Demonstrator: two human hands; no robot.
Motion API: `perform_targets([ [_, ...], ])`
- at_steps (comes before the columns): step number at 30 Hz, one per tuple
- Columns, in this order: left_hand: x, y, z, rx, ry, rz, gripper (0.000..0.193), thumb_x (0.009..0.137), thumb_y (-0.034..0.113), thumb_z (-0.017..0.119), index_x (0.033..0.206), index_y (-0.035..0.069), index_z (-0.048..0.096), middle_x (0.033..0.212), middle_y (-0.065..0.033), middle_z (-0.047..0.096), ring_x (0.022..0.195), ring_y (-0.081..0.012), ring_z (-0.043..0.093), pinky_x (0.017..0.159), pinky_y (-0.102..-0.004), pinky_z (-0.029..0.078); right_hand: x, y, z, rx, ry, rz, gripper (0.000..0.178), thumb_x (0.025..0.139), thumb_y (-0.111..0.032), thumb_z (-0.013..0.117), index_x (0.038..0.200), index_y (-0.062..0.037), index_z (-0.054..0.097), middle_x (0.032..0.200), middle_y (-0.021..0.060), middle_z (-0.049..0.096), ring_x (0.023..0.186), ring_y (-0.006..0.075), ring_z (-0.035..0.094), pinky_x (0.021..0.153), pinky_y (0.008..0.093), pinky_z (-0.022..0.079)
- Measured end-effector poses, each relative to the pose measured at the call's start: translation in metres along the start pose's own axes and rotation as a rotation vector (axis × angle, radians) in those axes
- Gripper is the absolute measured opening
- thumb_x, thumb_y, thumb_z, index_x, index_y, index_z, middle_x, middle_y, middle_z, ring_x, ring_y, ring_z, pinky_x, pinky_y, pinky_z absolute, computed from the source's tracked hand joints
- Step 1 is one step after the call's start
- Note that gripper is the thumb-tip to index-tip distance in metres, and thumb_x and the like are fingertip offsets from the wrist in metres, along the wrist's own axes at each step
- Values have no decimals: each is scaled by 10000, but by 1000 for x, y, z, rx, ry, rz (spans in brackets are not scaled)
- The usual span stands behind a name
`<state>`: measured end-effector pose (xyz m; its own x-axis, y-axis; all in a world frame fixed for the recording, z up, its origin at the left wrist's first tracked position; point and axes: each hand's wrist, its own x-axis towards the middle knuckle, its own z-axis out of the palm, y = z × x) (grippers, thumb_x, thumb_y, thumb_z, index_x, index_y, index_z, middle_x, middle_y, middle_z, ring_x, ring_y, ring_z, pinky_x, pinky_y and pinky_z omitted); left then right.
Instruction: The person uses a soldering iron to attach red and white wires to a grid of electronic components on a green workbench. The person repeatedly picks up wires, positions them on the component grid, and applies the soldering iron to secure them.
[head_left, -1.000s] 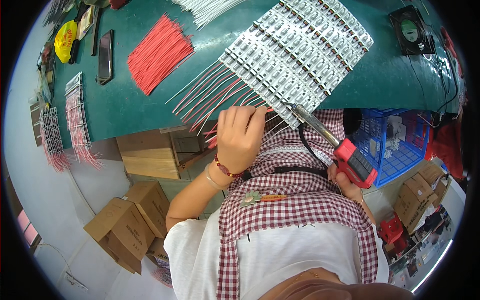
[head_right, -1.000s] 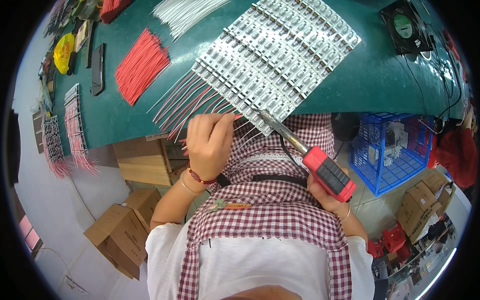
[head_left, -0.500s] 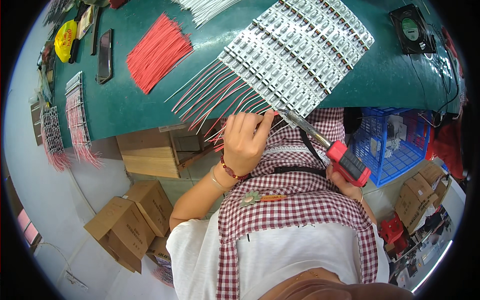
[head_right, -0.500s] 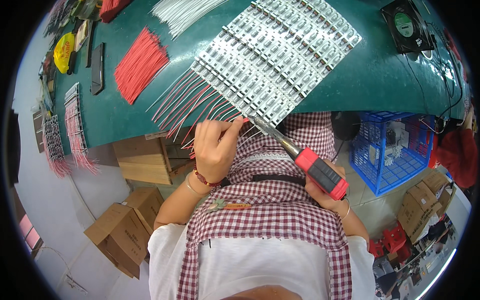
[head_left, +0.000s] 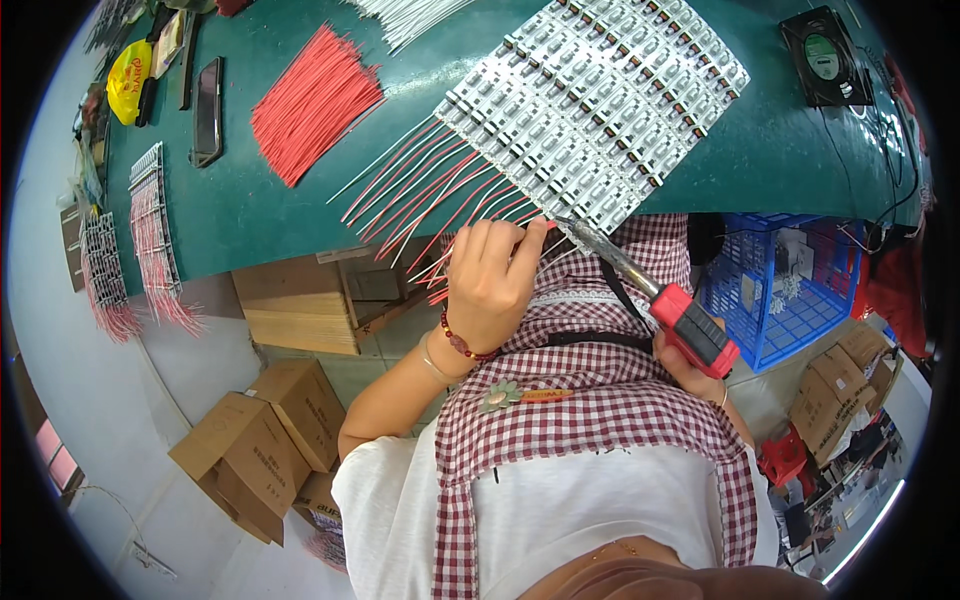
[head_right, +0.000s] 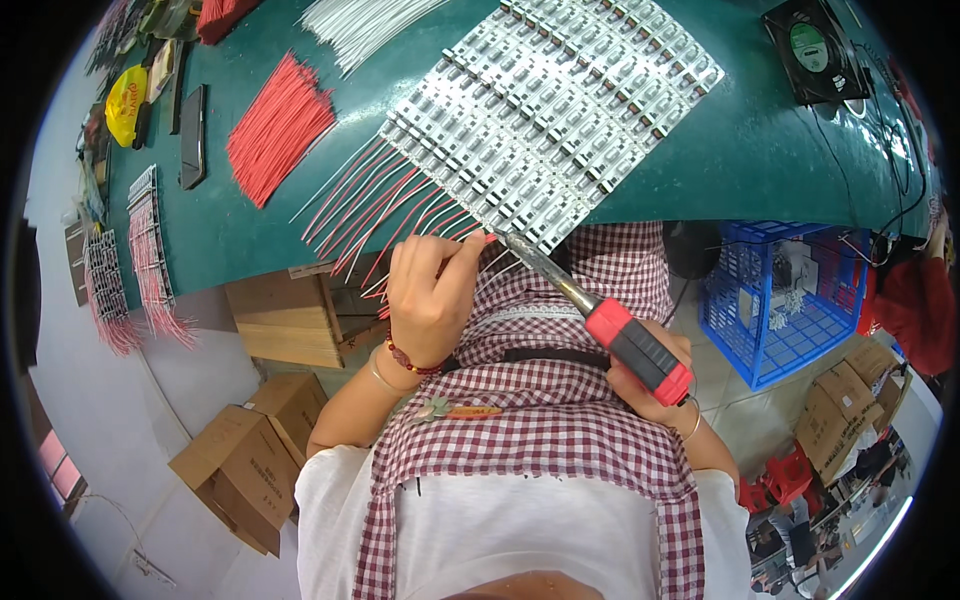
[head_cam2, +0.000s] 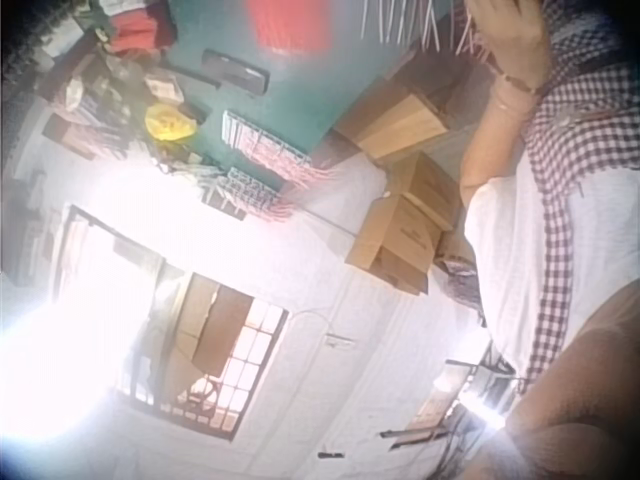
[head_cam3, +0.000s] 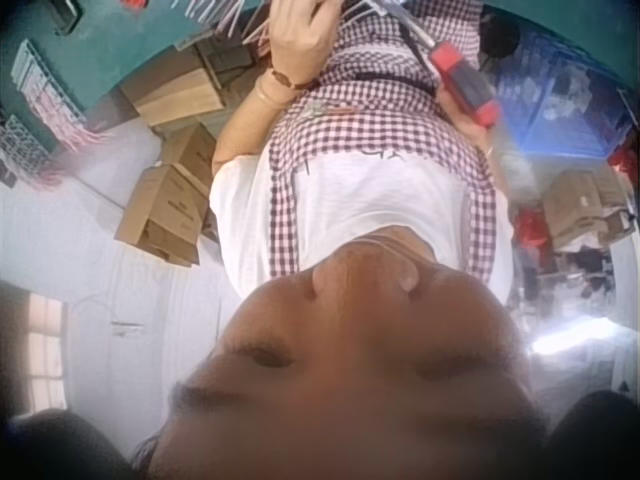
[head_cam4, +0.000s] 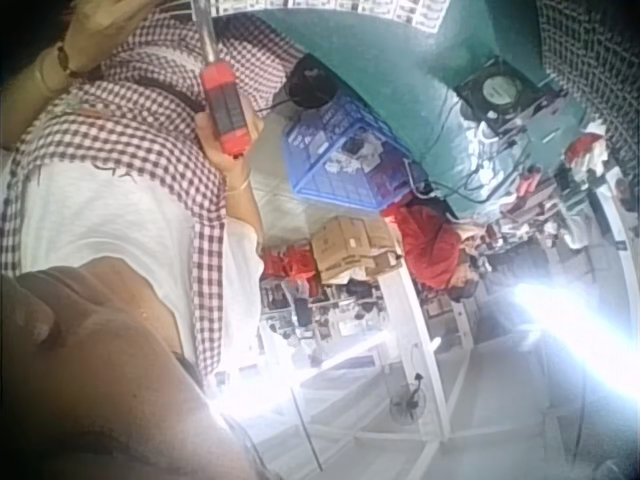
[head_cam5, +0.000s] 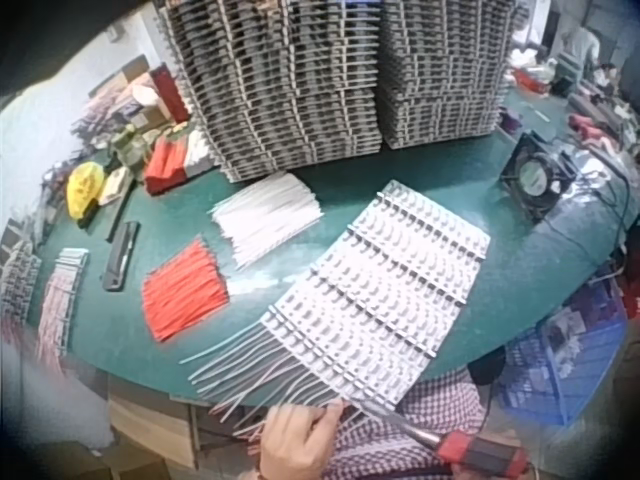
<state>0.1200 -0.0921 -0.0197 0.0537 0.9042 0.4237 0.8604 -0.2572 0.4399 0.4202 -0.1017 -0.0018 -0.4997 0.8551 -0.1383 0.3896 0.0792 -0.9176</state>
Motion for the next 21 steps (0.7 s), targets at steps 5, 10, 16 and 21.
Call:
perform_targets([
  [5,3,1,2,6,2,2,209,747,-32,730,952,13,713,755,-34,500,669,-192,505,599,-332,377,14,-14,4,-173,86,-198,193,706,-80,727,883,-29,672,800,91,643,641,259,639,571,330,489],
  [10,5,3,-2,20,-8,-14,188,756,-21,735,939,11,706,758,-35,501,679,-197,508,604,-338,376,-17,15,-4,-118,21,-37,233,696,-27,733,923,-28,677,833,117,656,657,289,631,562,357,478],
  [16,6,5,-3,33,-34,-32,191,764,-13,734,951,14,702,776,-40,518,699,-203,520,616,-341,383,-25,28,3,-205,92,54,241,689,-10,734,922,-22,675,832,127,657,659,290,626,549,366,466],
  [21,6,5,-2,41,-38,-32,204,758,-19,730,956,14,701,792,-42,529,715,-204,528,625,-341,386,-6,10,3,39,20,1,192,698,-25,712,885,-22,667,816,112,645,631,277,633,533,343,472],
])
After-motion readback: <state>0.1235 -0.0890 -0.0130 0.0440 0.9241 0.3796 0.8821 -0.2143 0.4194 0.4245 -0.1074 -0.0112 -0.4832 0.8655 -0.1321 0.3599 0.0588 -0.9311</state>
